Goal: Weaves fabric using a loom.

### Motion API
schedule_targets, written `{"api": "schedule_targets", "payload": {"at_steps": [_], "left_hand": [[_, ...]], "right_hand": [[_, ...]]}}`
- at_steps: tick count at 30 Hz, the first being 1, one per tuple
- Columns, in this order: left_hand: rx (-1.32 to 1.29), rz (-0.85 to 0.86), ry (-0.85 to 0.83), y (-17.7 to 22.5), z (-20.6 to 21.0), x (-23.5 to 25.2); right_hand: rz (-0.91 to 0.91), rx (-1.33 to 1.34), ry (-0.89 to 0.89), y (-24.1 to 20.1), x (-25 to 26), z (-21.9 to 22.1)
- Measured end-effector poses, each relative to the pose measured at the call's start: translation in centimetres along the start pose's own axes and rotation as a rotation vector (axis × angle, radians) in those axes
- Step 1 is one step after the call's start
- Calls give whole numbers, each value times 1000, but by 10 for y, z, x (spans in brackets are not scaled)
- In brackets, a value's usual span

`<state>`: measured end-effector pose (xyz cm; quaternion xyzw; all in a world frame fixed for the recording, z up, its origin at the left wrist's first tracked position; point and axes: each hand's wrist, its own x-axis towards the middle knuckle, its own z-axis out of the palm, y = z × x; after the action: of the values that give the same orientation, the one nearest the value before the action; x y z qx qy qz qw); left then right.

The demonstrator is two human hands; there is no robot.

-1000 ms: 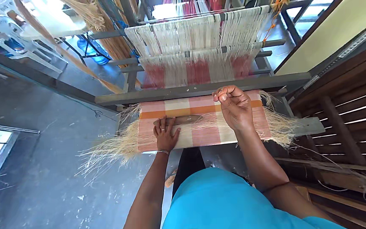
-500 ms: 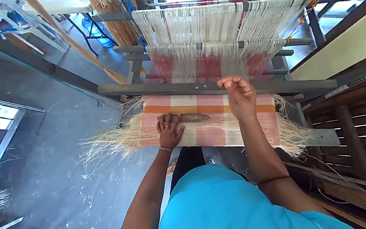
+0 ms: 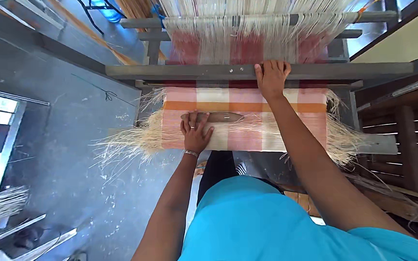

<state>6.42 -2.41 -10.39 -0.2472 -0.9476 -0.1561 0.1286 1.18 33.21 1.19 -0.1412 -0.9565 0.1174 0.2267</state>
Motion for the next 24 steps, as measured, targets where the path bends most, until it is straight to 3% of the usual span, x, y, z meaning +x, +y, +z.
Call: {"api": "schedule_targets", "payload": {"at_steps": [6, 17, 24], "left_hand": [[-3, 2, 2, 2, -1, -1], [-4, -7, -5, 1, -1, 2], [-14, 6, 30, 0, 2, 2]], "right_hand": [[47, 64, -162, -7, -29, -26], [37, -51, 22, -7, -23, -1], [67, 23, -97, -3, 10, -4]]}}
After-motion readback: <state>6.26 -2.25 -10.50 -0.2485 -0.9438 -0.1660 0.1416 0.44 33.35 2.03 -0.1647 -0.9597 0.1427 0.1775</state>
